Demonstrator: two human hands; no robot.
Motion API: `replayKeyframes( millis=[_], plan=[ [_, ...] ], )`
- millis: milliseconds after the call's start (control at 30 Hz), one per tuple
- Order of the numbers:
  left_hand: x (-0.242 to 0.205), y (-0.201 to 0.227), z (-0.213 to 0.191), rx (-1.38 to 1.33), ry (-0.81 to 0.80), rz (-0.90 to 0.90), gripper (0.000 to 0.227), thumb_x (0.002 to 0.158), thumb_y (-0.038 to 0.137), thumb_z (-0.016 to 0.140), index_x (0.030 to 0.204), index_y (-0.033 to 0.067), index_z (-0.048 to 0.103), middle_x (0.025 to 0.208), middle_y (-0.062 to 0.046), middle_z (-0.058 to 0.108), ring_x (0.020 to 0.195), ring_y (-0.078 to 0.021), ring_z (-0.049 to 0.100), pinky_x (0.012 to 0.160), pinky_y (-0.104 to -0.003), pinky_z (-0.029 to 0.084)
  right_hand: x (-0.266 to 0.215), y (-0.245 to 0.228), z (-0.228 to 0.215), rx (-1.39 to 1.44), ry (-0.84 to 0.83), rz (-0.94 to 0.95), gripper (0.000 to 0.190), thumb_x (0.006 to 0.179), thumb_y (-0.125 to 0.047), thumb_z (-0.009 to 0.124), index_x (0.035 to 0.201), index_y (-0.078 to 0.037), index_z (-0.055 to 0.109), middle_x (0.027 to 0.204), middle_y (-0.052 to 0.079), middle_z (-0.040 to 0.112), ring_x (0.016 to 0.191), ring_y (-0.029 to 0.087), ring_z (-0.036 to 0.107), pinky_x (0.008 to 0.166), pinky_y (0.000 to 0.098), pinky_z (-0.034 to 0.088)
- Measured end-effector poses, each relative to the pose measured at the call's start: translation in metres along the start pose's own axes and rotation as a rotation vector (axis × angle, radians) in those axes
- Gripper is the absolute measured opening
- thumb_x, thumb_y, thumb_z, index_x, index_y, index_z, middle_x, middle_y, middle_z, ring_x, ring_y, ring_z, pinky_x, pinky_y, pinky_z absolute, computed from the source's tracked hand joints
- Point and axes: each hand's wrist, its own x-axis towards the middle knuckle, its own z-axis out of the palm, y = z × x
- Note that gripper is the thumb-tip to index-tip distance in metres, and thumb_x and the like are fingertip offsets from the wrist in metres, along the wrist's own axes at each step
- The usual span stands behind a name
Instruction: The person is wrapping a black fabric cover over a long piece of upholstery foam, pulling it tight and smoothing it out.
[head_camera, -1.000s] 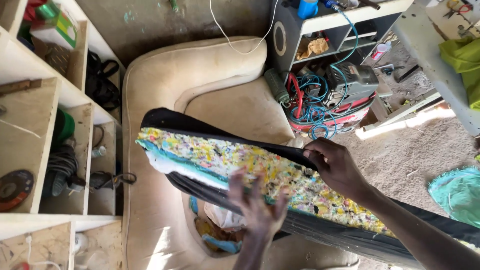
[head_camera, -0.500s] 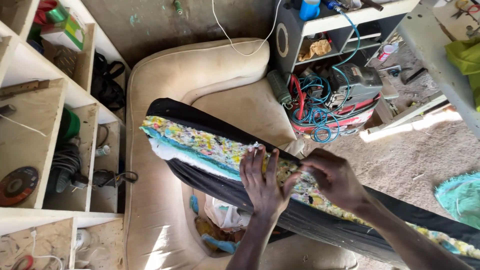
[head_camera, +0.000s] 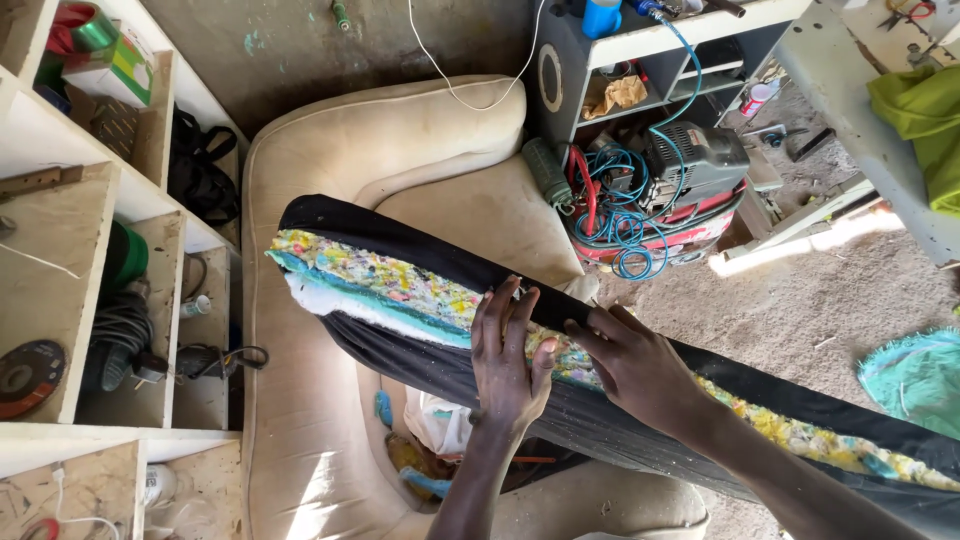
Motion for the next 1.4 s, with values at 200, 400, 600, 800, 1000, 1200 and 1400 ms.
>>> replayKeyframes(
  millis=[200, 400, 600, 800, 1000, 1200, 1400],
  plan=[
    [-0.005, 0.000, -0.008, 0.075, -0.071, 0.006, 0.058, 0.109, 0.050, 0.032, 0.138, 0.0083, 0.060, 0.143, -0.015, 0.055, 0.123, -0.0356, 0.066, 0.115, -0.053, 0.042, -0.012, 0.006, -0.033, 0.032, -0.298, 0.181, 0.056, 0.087, 0.008, 0.060, 0.134, -0.021, 0.066, 0.093, 0.009, 0.067, 0.089, 0.025, 0.072, 0.070, 0.0384, 0.069],
    [-0.008, -0.003, -0.007, 0.123, -0.055, -0.025, 0.056, 0.109, 0.049, 0.032, 0.135, 0.0091, 0.062, 0.142, -0.013, 0.055, 0.126, -0.0353, 0.063, 0.114, -0.051, 0.044, -0.041, 0.047, -0.033, 0.257, -0.374, 0.416, 0.033, 0.091, -0.004, 0.059, 0.114, -0.021, 0.076, 0.083, 0.011, 0.073, 0.078, 0.033, 0.074, 0.068, 0.0472, 0.062],
    [-0.006, 0.000, -0.005, 0.162, -0.067, -0.010, 0.053, 0.110, 0.046, 0.033, 0.134, 0.0088, 0.061, 0.142, -0.012, 0.054, 0.126, -0.0335, 0.061, 0.114, -0.052, 0.045, -0.024, 0.067, -0.027, 0.409, -0.496, 0.441, 0.043, 0.093, -0.014, 0.063, 0.134, -0.020, 0.056, 0.082, 0.016, 0.081, 0.077, 0.040, 0.078, 0.073, 0.0556, 0.057],
    [-0.001, 0.004, -0.013, -0.011, -0.055, -0.099, 0.051, 0.109, 0.043, 0.031, 0.137, 0.0079, 0.056, 0.143, -0.014, 0.050, 0.117, -0.0293, 0.070, 0.104, -0.049, 0.054, 0.061, 0.035, -0.011, 1.152, -0.729, 0.479, 0.019, 0.098, -0.011, 0.056, 0.106, 0.006, 0.062, 0.073, 0.026, 0.074, 0.058, 0.030, 0.076, 0.053, 0.0381, 0.064],
    [-0.006, 0.000, -0.017, 0.006, -0.052, -0.156, 0.052, 0.109, 0.041, 0.032, 0.141, 0.0021, 0.044, 0.148, -0.020, 0.041, 0.113, -0.0319, 0.071, 0.097, -0.052, 0.057, 0.079, 0.032, 0.023, 1.526, -0.654, 0.622, 0.013, 0.083, -0.011, 0.060, 0.089, -0.001, 0.065, 0.074, 0.028, 0.072, 0.067, 0.040, 0.077, 0.060, 0.0471, 0.065],
    [-0.007, 0.009, -0.014, -0.050, -0.058, -0.148, 0.047, 0.110, 0.036, 0.032, 0.138, 0.0007, 0.045, 0.144, -0.020, 0.039, 0.112, -0.0318, 0.072, 0.093, -0.050, 0.061, 0.025, 0.072, -0.006, 1.321, -0.786, 0.783, 0.018, 0.081, -0.012, 0.059, 0.085, 0.002, 0.068, 0.066, 0.027, 0.069, 0.062, 0.040, 0.076, 0.056, 0.0470, 0.064],
    [-0.010, 0.002, -0.010, -0.024, -0.048, -0.081, 0.051, 0.109, 0.039, 0.034, 0.136, -0.0019, 0.046, 0.143, -0.022, 0.041, 0.109, -0.0348, 0.073, 0.093, -0.048, 0.060, -0.019, 0.096, -0.029, 1.286, -0.750, 0.891, 0.022, 0.082, -0.011, 0.056, 0.089, 0.004, 0.070, 0.072, 0.028, 0.072, 0.069, 0.041, 0.078, 0.064, 0.0494, 0.065]
  ],
)
